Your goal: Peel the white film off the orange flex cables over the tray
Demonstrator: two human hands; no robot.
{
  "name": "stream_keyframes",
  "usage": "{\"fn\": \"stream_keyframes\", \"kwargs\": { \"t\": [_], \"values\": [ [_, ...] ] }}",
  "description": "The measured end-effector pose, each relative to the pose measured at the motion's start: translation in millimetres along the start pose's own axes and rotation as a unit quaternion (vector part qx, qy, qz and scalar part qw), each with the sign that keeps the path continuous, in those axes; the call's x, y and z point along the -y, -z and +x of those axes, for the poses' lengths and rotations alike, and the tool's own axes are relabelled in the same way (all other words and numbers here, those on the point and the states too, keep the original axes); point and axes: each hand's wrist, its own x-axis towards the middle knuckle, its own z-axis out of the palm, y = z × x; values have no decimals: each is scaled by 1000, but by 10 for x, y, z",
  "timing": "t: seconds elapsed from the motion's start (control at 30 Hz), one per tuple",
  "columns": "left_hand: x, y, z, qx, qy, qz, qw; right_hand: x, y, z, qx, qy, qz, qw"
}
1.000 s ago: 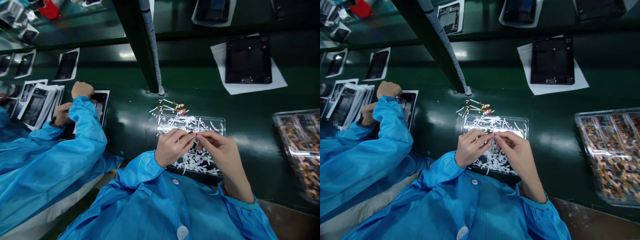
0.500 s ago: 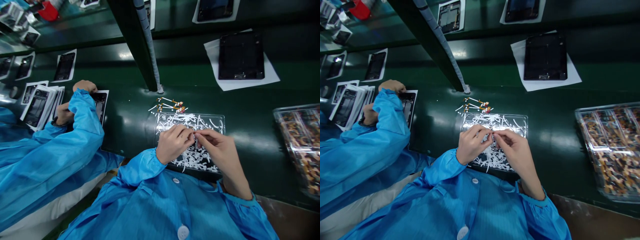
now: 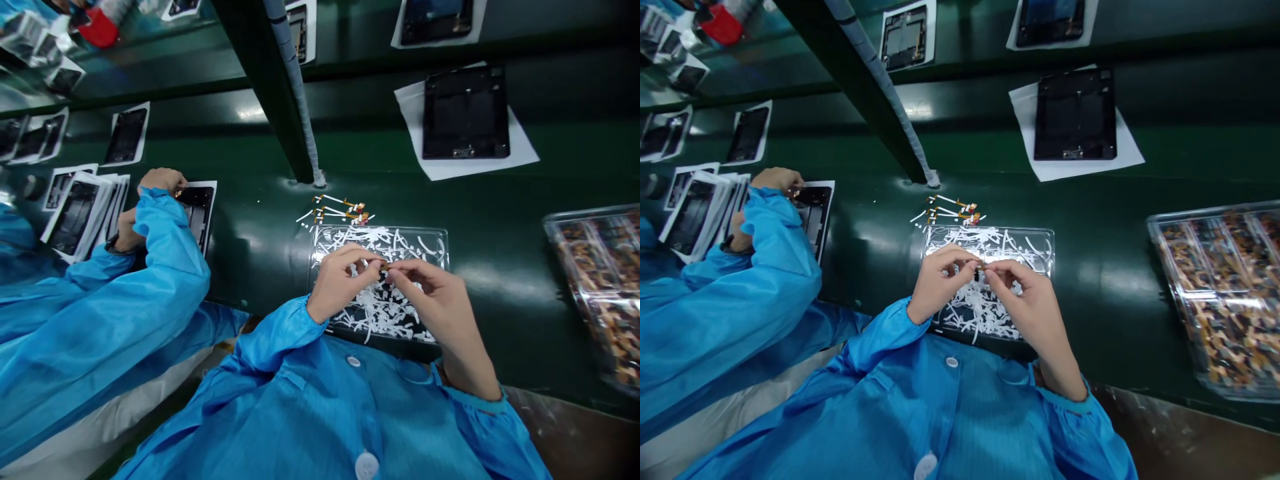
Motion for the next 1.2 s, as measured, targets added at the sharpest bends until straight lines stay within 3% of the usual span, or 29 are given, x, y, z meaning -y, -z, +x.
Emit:
{"fn": "stream_keyframes", "kwargs": {
  "t": [0.23,0.33,0.4,0.53,0.6,0.87,1.07,1.2],
  "values": [
    [89,165,113,-58,8,-56,997,-100,36,86,52,-11,-22,998],
    [79,177,93,-116,-2,17,993,-94,34,109,51,-14,-23,998],
    [54,146,46,-150,-47,116,981,-76,29,110,41,-5,-17,999],
    [23,53,-47,-81,-197,264,941,-65,19,98,32,24,-3,999],
    [30,14,-63,-48,-222,291,929,-67,10,97,31,32,-4,999],
    [84,-27,-33,-53,-209,371,903,11,-20,50,24,59,-39,997],
    [94,70,-115,-38,-164,333,928,18,204,-50,-18,34,-57,998],
    [37,62,-171,-38,-149,237,959,41,209,-29,-30,41,-69,996]
  ]
}}
